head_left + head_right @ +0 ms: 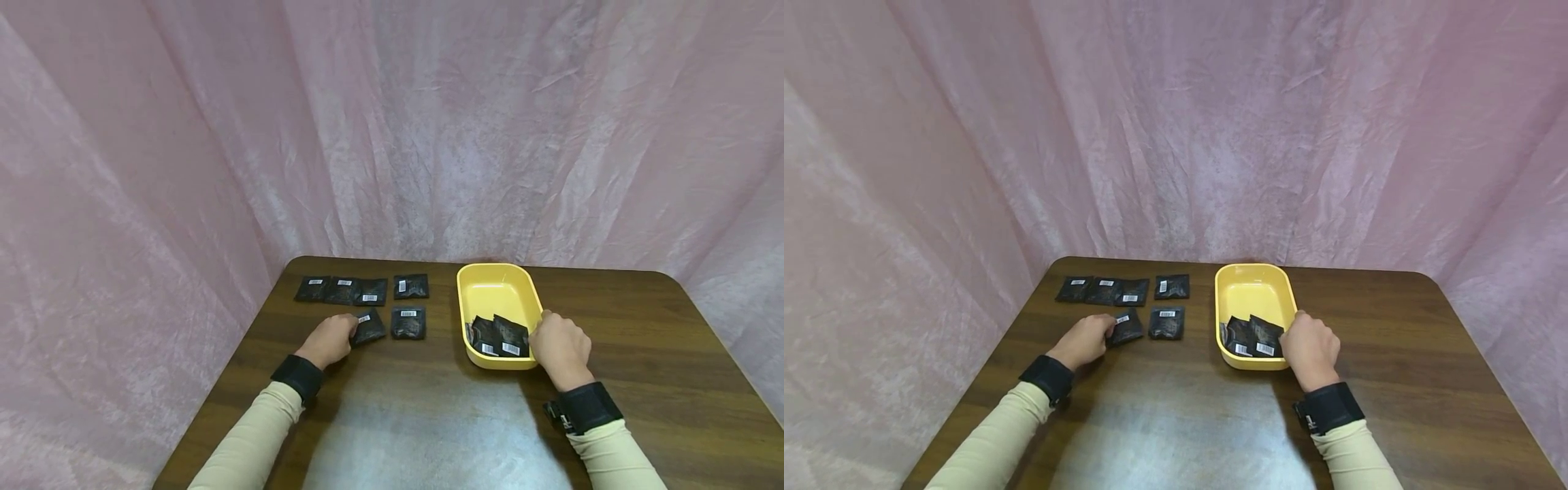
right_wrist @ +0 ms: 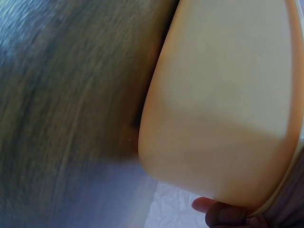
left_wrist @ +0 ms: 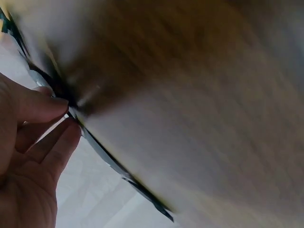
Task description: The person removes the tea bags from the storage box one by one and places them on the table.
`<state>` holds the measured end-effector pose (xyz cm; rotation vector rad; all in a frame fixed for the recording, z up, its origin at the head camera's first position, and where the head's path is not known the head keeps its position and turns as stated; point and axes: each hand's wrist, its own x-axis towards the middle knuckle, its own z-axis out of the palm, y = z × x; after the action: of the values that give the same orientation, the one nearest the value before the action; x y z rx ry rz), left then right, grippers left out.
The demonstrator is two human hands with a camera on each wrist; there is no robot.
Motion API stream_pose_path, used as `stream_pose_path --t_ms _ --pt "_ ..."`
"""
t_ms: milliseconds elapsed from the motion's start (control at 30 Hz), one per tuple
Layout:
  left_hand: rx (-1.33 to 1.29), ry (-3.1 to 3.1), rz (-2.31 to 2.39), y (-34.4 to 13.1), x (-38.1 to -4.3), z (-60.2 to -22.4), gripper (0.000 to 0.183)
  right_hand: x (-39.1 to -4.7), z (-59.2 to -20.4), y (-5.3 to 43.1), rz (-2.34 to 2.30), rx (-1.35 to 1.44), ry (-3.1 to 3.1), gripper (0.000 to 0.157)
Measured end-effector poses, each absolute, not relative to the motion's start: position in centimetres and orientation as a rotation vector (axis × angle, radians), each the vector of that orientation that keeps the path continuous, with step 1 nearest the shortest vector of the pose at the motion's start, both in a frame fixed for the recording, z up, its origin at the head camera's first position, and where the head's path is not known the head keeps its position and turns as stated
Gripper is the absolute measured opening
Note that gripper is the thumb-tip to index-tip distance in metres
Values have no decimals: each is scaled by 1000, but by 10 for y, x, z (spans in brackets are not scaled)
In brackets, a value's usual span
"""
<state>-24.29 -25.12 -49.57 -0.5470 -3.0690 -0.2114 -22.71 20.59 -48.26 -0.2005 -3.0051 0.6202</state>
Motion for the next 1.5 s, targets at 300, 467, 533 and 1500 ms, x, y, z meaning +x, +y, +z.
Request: stream_pose_path --t_ms 300,467,533,1500 --pt "-563 -3013 -234 -263 -254 -501 22 -227 -482 205 618 -198 -2997 34" --pt "-569 -2954 -278 -264 -258 -500 20 -226 -482 205 619 -194 -3003 32" --pt "-570 -2949 -290 -263 -259 -499 20 -226 -483 205 619 -197 -3000 32" --pt "-998 -2796 -343 -108 -240 -432 34 -228 -484 190 644 -176 -2965 24"
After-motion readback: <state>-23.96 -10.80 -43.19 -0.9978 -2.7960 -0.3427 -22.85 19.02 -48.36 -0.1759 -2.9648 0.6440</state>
